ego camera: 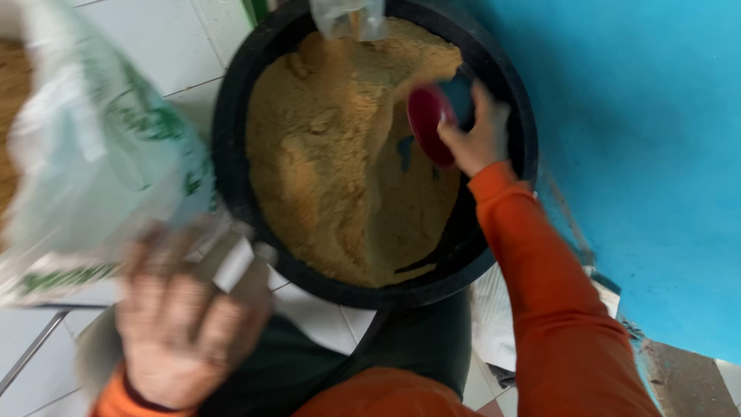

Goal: The person sits on the floor and uses a small bowl to scoop fine brown powder from a large black basin, pressing the bowl into the powder to fill it, and pours each scoopful into a white woven sack. They repeat the scooping and pouring, then gather and close the filled sack.

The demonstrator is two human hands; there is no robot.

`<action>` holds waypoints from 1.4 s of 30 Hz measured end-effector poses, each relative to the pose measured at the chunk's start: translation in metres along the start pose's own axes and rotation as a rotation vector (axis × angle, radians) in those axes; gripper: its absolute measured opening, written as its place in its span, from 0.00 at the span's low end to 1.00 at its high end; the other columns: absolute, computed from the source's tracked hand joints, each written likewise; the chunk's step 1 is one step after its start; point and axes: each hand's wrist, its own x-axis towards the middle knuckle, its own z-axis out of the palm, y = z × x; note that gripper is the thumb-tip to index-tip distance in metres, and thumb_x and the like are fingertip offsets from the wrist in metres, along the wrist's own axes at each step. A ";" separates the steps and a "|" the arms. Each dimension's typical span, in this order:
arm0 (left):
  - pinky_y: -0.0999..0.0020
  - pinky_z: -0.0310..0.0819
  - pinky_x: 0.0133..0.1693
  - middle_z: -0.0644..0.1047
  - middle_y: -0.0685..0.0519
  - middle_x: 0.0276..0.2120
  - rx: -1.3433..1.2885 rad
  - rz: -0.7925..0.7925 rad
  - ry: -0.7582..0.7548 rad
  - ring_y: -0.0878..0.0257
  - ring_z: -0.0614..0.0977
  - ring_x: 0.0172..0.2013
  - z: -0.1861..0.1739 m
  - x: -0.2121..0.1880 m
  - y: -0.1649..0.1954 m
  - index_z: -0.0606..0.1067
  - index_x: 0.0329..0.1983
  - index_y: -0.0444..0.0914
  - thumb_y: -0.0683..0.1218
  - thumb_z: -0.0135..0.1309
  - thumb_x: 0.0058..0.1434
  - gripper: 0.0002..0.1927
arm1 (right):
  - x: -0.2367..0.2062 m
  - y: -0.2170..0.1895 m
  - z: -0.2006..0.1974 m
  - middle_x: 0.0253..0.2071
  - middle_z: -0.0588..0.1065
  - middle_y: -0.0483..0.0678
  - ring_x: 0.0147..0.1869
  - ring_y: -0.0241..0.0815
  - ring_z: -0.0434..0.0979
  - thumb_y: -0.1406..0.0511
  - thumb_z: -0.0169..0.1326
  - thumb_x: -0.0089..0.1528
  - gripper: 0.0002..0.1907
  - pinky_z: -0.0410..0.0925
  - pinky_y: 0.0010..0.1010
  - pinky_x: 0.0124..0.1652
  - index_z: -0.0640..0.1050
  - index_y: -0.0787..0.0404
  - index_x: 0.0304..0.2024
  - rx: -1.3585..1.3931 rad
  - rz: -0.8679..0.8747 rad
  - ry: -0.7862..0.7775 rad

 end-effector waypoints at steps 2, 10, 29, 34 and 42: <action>0.41 0.65 0.63 0.76 0.46 0.54 -0.094 -0.056 -0.094 0.46 0.76 0.59 0.036 0.007 0.018 0.77 0.51 0.40 0.42 0.65 0.54 0.20 | 0.011 0.054 0.039 0.68 0.55 0.64 0.68 0.68 0.60 0.52 0.67 0.59 0.49 0.63 0.53 0.63 0.57 0.53 0.77 -0.111 0.244 -0.089; 0.47 0.65 0.64 0.76 0.46 0.56 -0.200 -0.294 -0.272 0.47 0.74 0.62 0.111 -0.015 0.018 0.77 0.53 0.40 0.47 0.65 0.53 0.24 | 0.068 0.113 0.163 0.67 0.57 0.67 0.69 0.70 0.60 0.65 0.74 0.44 0.60 0.60 0.54 0.65 0.57 0.57 0.74 -0.167 -0.258 0.286; 0.53 0.72 0.58 0.79 0.47 0.51 -0.372 -0.415 -0.365 0.49 0.78 0.59 0.119 -0.028 0.015 0.79 0.50 0.38 0.46 0.65 0.50 0.22 | 0.002 0.130 0.111 0.59 0.61 0.62 0.62 0.66 0.63 0.65 0.70 0.48 0.52 0.61 0.62 0.60 0.63 0.55 0.73 -0.431 -0.615 -0.050; 0.54 0.73 0.59 0.79 0.50 0.51 -0.304 -0.441 -0.316 0.52 0.80 0.57 0.134 -0.045 0.014 0.79 0.49 0.43 0.47 0.65 0.50 0.21 | 0.090 0.148 0.156 0.61 0.58 0.57 0.68 0.60 0.62 0.73 0.54 0.69 0.35 0.57 0.67 0.69 0.62 0.50 0.77 -0.666 -0.927 0.237; 0.55 0.73 0.60 0.79 0.53 0.51 -0.286 -0.428 -0.262 0.52 0.80 0.56 0.142 -0.066 0.003 0.77 0.50 0.43 0.48 0.65 0.53 0.21 | 0.061 0.180 0.227 0.67 0.60 0.62 0.72 0.64 0.58 0.73 0.46 0.64 0.37 0.50 0.68 0.68 0.61 0.48 0.76 -0.690 -0.530 -0.122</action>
